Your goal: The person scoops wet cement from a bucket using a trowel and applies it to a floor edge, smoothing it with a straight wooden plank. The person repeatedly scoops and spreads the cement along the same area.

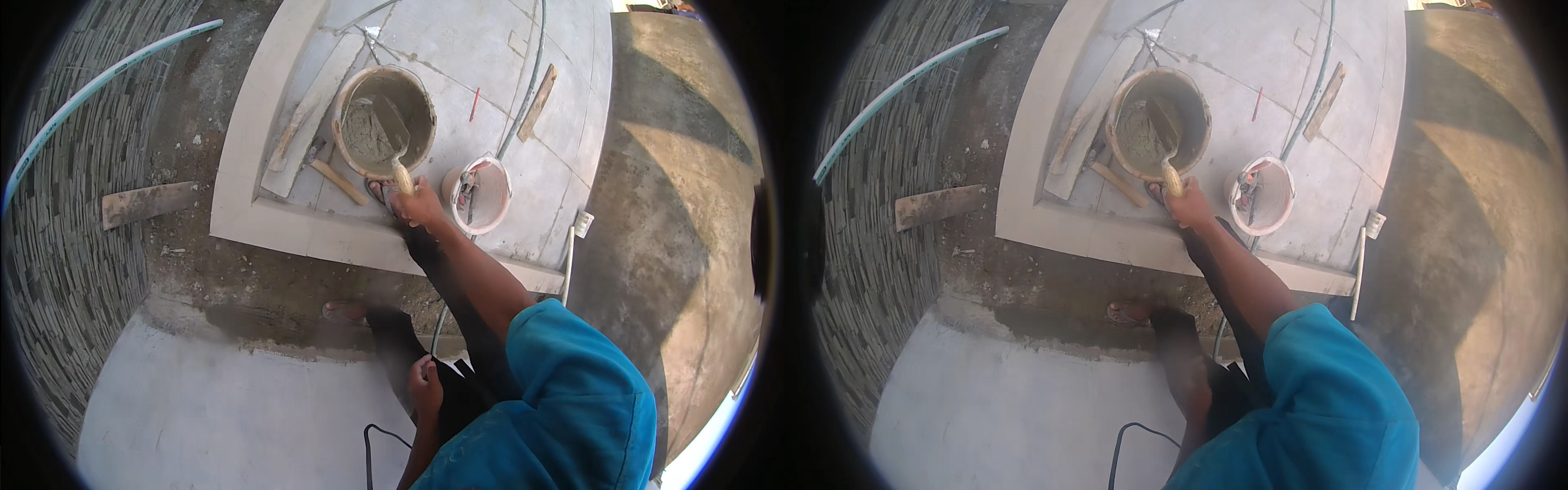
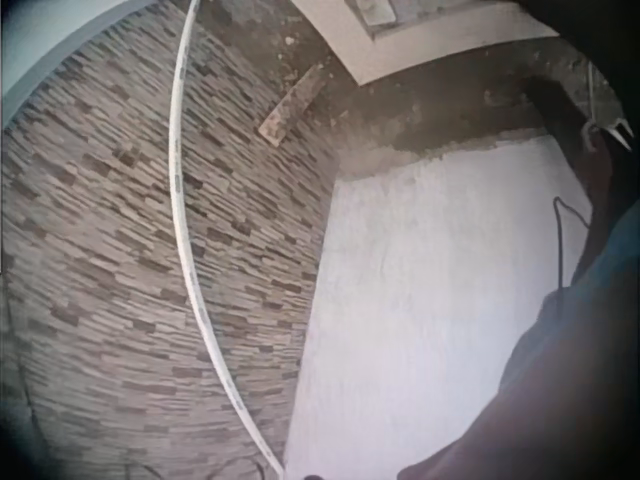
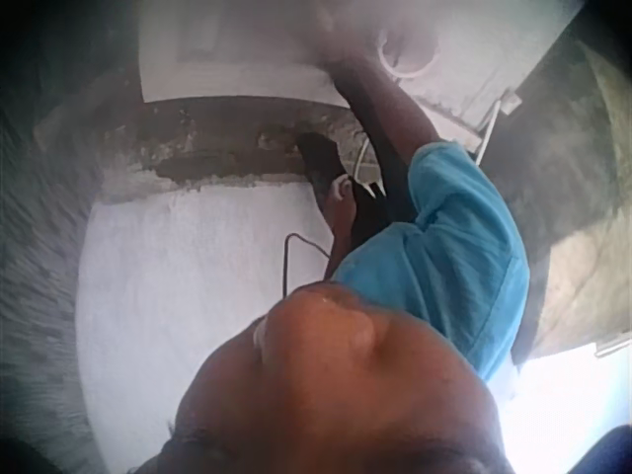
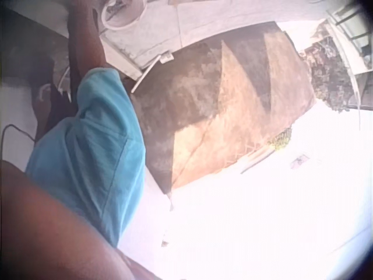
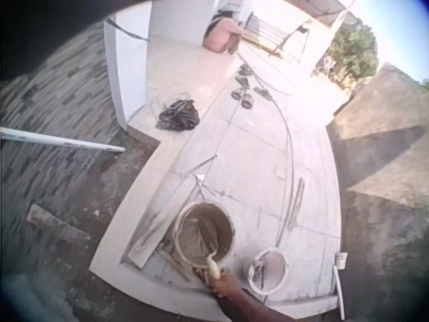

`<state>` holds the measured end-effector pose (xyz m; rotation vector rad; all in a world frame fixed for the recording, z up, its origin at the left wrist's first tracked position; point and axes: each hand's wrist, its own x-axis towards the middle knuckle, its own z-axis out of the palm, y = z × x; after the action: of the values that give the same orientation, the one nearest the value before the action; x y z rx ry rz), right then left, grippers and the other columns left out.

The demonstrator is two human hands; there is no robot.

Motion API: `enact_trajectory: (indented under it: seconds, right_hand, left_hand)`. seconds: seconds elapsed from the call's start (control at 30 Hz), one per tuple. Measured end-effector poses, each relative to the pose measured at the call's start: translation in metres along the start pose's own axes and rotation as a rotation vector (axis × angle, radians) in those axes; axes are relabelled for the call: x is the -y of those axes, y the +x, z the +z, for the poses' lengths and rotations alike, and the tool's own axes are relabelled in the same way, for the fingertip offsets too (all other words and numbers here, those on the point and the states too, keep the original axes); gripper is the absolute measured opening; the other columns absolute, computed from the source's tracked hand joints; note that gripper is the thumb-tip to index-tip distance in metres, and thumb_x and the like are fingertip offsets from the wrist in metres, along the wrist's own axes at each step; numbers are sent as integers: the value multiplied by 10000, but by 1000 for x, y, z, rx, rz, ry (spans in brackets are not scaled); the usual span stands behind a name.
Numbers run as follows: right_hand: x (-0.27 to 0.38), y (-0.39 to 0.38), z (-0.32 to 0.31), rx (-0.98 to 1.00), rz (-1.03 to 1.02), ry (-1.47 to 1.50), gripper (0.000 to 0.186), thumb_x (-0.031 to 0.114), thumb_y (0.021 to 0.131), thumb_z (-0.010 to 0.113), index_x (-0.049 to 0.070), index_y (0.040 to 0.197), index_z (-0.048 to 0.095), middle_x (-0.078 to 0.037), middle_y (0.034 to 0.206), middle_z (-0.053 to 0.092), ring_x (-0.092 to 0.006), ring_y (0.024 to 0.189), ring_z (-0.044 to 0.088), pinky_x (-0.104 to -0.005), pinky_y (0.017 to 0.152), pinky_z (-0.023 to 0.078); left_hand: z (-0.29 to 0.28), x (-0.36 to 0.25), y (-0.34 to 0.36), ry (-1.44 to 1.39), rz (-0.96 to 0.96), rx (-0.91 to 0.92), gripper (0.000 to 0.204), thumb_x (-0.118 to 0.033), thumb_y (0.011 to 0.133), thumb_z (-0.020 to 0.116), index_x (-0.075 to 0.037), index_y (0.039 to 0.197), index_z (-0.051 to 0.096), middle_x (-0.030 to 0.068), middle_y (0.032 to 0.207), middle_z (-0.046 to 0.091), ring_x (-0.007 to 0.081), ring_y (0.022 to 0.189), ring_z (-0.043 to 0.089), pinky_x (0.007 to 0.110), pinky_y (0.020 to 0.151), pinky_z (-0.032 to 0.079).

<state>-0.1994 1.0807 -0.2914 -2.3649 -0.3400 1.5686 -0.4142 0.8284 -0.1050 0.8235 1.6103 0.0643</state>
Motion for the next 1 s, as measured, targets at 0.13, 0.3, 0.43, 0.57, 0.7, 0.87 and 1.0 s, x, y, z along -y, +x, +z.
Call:
enact_trajectory:
  seconds: [0.13, 0.3, 0.43, 0.57, 0.7, 0.87, 1.0]
  right_hand:
    - [-32, 26, 29, -526, -451, -304, 476, 369, 868, 716, 46, 1175, 547, -257, 923, 698, -436, 845, 693, -493, 719, 537]
    - [-33, 34, 60, -447, -295, -303, 544, 434, 907, 671, 46, 1258, 522, -258, 994, 697, -461, 967, 670, -540, 817, 508]
    - [-31, 35, 68, -404, -219, -284, 530, 437, 902, 671, 39, 1236, 566, -255, 1063, 693, -445, 1052, 654, -525, 873, 498]
    - [-24, 24, 49, -219, -127, -298, 569, 463, 886, 662, 29, 1247, 590, -246, 1123, 688, -428, 1104, 642, -507, 910, 496]
    - [3, -52, 7, -445, -339, -234, 520, 405, 889, 667, 18, 1232, 611, -252, 1101, 687, -432, 1066, 648, -488, 897, 493]
    - [-50, -228, -70, -691, -614, -308, 483, 357, 869, 709, 52, 1225, 591, -223, 1105, 679, -386, 1044, 659, -470, 909, 493]
    - [-89, -349, -134, -592, -490, -398, 500, 311, 808, 754, 96, 1227, 587, -215, 1021, 707, -394, 957, 694, -472, 817, 537]
  left_hand:
    - [-9, -8, -9, -135, -59, 102, 281, -184, 975, 603, -5, 1187, 650, 164, 1170, 685, 262, 1114, 656, 369, 976, 499]
    - [-46, -49, -24, -367, 58, 198, 380, -210, 955, 672, 12, 1253, 594, 172, 1223, 664, 278, 1154, 639, 390, 1017, 478]
    - [-78, -82, -45, -717, 368, 179, 573, -296, 908, 755, 15, 1328, 521, 224, 1244, 638, 327, 1164, 628, 445, 1031, 471]
    - [-115, -100, -73, -888, 673, 74, 747, -441, 843, 795, -1, 1356, 479, 260, 1256, 624, 359, 1148, 632, 504, 1008, 481]
    - [-163, -106, -118, -1003, 983, -84, 917, -647, 775, 768, -76, 1394, 403, 165, 1113, 658, 317, 1046, 650, 477, 937, 506]
    - [-258, -130, -201, -1268, 1328, -213, 733, -669, 892, 618, -153, 1381, 438, 12, 1019, 635, 199, 871, 577, 386, 870, 431]
    - [-333, -131, -246, -1341, 1756, -248, 617, -619, 937, 585, -153, 1333, 501, -31, 937, 617, 171, 771, 513, 357, 859, 393]
